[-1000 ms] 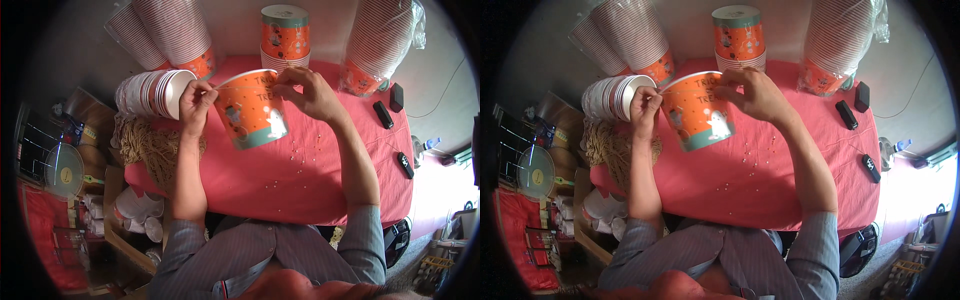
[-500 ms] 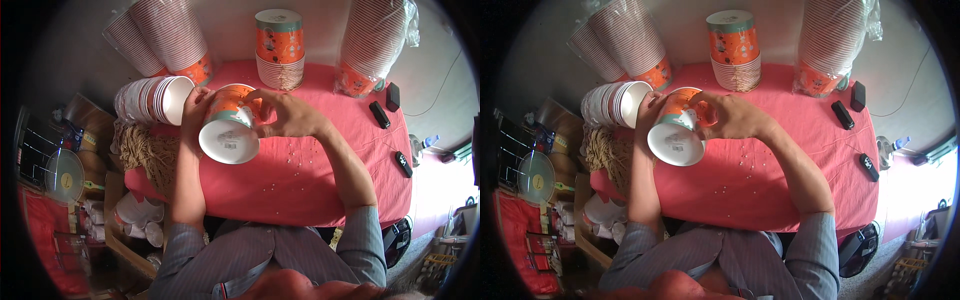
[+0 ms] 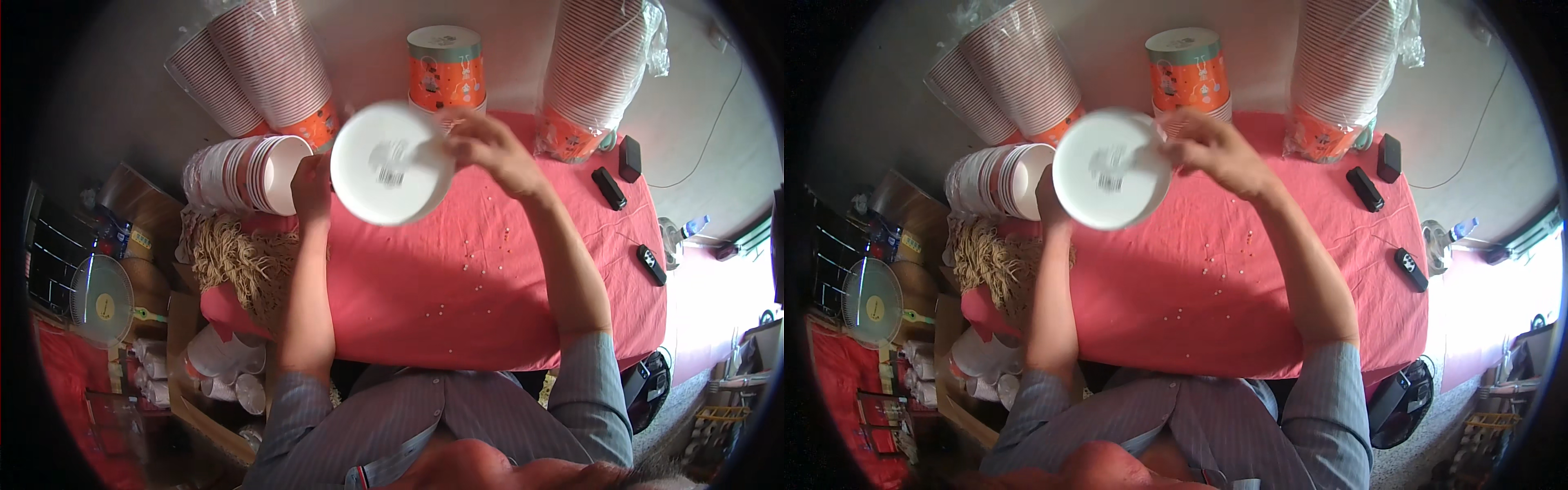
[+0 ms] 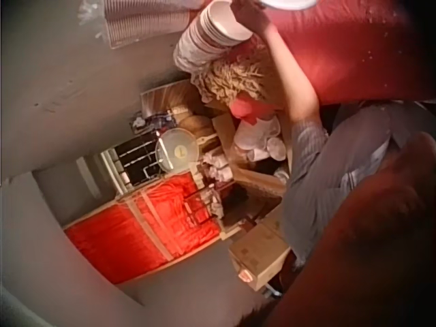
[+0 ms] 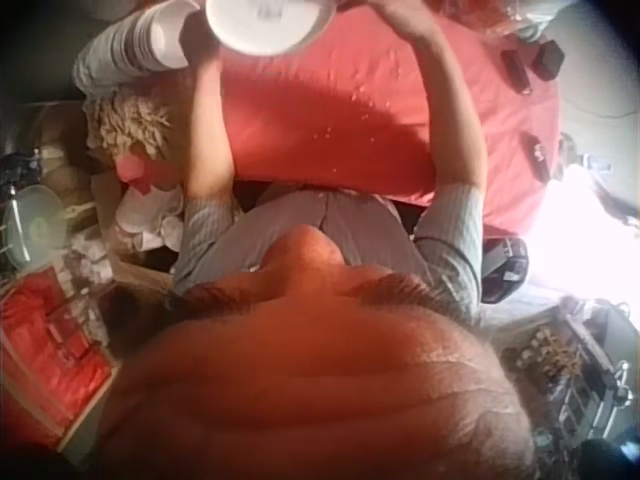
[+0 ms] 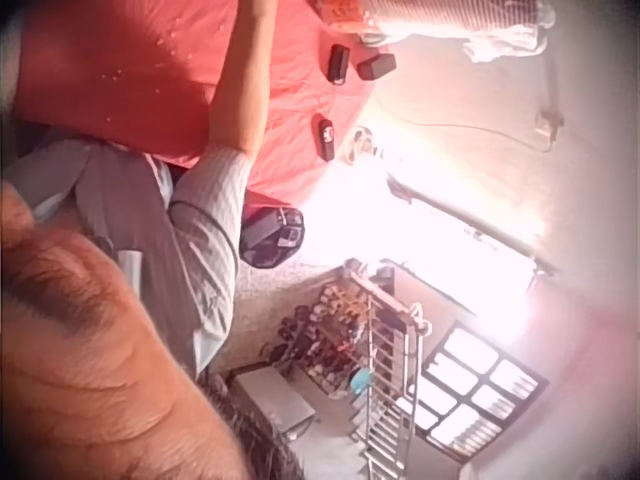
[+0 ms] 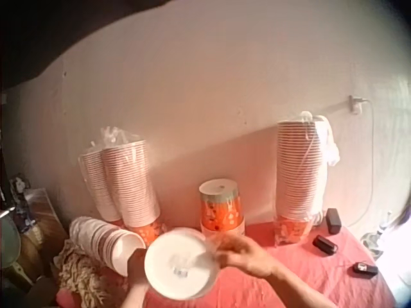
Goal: Threading and tying strings onto paper buckets.
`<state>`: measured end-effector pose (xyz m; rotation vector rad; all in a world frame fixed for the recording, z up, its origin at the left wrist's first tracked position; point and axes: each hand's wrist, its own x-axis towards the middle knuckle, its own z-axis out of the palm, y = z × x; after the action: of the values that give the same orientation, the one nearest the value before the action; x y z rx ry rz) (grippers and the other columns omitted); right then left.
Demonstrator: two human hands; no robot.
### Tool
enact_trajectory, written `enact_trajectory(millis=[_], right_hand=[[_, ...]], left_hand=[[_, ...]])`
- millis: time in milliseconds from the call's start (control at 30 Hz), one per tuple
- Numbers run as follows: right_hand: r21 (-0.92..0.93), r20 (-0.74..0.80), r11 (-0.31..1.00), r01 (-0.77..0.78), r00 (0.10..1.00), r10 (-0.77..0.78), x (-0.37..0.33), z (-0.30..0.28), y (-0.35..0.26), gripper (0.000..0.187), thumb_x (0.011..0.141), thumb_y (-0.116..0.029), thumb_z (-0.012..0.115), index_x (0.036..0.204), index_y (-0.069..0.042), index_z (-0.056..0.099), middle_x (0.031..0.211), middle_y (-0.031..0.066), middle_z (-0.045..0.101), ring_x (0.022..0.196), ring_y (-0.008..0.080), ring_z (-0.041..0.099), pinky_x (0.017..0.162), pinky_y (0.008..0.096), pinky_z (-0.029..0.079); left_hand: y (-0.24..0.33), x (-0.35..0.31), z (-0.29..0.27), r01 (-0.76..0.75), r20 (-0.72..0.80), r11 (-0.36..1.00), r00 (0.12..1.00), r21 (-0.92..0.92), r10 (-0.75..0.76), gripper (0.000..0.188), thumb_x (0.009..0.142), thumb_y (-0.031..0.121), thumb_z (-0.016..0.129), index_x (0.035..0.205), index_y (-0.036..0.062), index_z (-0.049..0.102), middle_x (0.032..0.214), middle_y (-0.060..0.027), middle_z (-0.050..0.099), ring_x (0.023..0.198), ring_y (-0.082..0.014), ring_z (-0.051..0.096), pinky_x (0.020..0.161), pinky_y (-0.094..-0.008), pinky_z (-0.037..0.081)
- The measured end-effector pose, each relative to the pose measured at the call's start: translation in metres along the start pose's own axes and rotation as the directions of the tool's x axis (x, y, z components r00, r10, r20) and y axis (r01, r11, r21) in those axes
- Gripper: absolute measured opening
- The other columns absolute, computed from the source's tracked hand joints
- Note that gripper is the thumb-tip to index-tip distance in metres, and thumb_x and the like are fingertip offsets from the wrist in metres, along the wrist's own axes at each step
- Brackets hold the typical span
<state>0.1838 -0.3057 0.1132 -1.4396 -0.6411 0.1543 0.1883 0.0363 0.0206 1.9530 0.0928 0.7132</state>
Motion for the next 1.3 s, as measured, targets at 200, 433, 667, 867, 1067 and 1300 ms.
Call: enact_trajectory(millis=[200, 433, 667, 867, 1067, 1300], right_hand=[[-0.09, -0.462, 0.963, 0.252, 0.846, -0.265, 0.029, -0.052, -0.061, 0.059, 0.108, -0.04, 0.065, 0.154, -0.004, 0.057, 0.106, 0.0124, 0.074, 0.097, 0.023, 0.077, 0.089, 0.0396, 0.064], [0.093, -0.56, 0.984, -0.151, 0.809, 0.177, 0.125, -0.127, -0.035, 0.069, 0.095, -0.065, 0.071, 0.132, -0.007, 0.067, 0.096, 0.0178, 0.073, 0.083, 0.029, 0.076, 0.077, 0.044, 0.065], [0.041, -0.467, 0.958, -0.284, 0.842, 0.27, 0.146, -0.116, -0.029, 0.071, 0.096, -0.066, 0.068, 0.145, -0.015, 0.061, 0.09, 0.0144, 0.068, 0.078, 0.0303, 0.076, 0.074, 0.0455, 0.065], [0.023, -0.49, 0.955, -0.297, 0.829, 0.27, 0.144, -0.11, -0.019, 0.066, 0.096, -0.065, 0.068, 0.131, -0.008, 0.064, 0.087, 0.0142, 0.068, 0.072, 0.0324, 0.076, 0.071, 0.0473, 0.065], [0.046, -0.477, 0.942, -0.331, 0.822, 0.312, 0.143, -0.115, -0.001, 0.071, 0.096, -0.066, 0.068, 0.144, -0.012, 0.061, 0.088, 0.0168, 0.067, 0.074, 0.033, 0.077, 0.068, 0.0447, 0.067], [0.029, -0.471, 0.955, -0.296, 0.838, 0.274, 0.141, -0.11, 0.01, 0.073, 0.098, -0.065, 0.066, 0.141, -0.006, 0.06, 0.087, 0.0158, 0.069, 0.074, 0.0314, 0.079, 0.066, 0.0425, 0.068]], left_hand=[[0.011, -0.012, 0.007, -0.355, -0.018, 0.923, 0.932, 0.148, 0.361, 0.017, 0.106, 0.016, 0.071, 0.109, -0.0001, 0.072, 0.093, -0.0139, 0.077, 0.082, -0.0261, 0.074, 0.077, -0.0373, 0.058], [0.014, -0.012, 0.016, -0.486, 0.026, 0.85, 0.87, 0.204, 0.492, 0.011, 0.102, 0.011, 0.073, 0.108, 0.0009, 0.072, 0.093, -0.0153, 0.076, 0.08, -0.0306, 0.075, 0.072, -0.0397, 0.059], [0.014, -0.012, 0.009, -0.506, 0.045, 0.836, 0.86, 0.21, 0.509, 0.009, 0.102, 0.008, 0.073, 0.107, 0.0005, 0.071, 0.093, -0.0154, 0.076, 0.079, -0.0304, 0.075, 0.072, -0.0394, 0.059], [0.018, -0.013, 0.009, -0.538, 0.043, 0.819, 0.84, 0.201, 0.541, 0.009, 0.101, 0.007, 0.072, 0.107, 0.0007, 0.071, 0.092, -0.0154, 0.076, 0.079, -0.0309, 0.075, 0.071, -0.0397, 0.059], [0.016, -0.014, 0.012, -0.52, 0.065, 0.824, 0.852, 0.227, 0.519, 0.01, 0.101, 0.008, 0.072, 0.109, 0.0023, 0.07, 0.093, -0.0151, 0.075, 0.079, -0.0315, 0.074, 0.071, -0.0401, 0.058], [0.015, -0.014, 0.013, -0.564, 0.048, 0.787, 0.819, 0.25, 0.571, 0.012, 0.101, 0.008, 0.073, 0.11, 0.0028, 0.069, 0.093, -0.0152, 0.075, 0.079, -0.0315, 0.074, 0.07, -0.0408, 0.058]])
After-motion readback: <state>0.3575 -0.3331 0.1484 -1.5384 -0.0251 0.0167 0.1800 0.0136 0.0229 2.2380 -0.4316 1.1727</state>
